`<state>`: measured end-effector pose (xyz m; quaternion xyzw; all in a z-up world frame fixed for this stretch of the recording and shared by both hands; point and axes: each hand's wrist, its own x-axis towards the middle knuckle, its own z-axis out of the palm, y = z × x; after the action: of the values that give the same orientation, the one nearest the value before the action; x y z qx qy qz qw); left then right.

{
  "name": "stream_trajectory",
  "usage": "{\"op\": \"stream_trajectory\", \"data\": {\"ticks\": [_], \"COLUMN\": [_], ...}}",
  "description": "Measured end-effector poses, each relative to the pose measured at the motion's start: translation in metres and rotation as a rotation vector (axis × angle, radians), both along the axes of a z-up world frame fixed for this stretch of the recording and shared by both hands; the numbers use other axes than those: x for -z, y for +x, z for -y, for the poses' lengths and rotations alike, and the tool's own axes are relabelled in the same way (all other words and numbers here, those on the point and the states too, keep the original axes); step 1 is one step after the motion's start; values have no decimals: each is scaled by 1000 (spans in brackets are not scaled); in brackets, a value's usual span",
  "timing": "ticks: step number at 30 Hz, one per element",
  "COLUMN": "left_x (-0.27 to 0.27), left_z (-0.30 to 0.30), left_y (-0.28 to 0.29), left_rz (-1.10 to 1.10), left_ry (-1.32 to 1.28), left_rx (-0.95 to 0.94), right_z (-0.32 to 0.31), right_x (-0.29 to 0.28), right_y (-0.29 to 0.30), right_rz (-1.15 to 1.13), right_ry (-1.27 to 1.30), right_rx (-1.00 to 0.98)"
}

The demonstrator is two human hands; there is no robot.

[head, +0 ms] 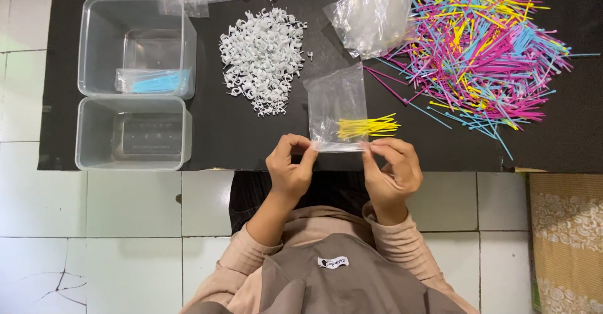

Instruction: Sorting yellow cable ties and placing them into a small plastic bag.

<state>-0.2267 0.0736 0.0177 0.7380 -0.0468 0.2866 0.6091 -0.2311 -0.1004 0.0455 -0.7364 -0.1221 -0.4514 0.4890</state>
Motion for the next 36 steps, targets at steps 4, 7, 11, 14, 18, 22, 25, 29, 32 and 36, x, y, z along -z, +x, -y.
{"op": "stream_trajectory", "data": {"ticks": [4,7,11,14,18,22,25,29,32,36], "left_x": [-4,-7,-13,-26,-4,-3,5,4,4,2], "left_z": [6,10,-10,-23,-26,-15,-11,-9,-6,-2], "left_y": [-4,-7,0,12,26,29,27,24,21,17], "left_rz": [22,63,156,154,-85,-217,-159,-121,-97,-77], "left_ry": [10,71,162,224,-183,-466,-610,-618,-610,-603], "left_rx": [0,49,141,81,273,259,210,156,151,196], "right_z": [4,15,29,26,17,19,21,15,12,8], "right_x": [6,1,-17,-36,-51,-57,-61,-47,-32,-21], "right_y": [4,9,17,20,18,14,5,-8,-13,-14], "right_rz": [-10,-25,-17,-15,-15,-11,-113,-282,-357,-473], "right_ry": [-24,-33,-45,-68,-113,-142,-139,183,272,355], "right_rx": [30,46,-65,-198,-281,-270,-193,-308,-387,-445]}}
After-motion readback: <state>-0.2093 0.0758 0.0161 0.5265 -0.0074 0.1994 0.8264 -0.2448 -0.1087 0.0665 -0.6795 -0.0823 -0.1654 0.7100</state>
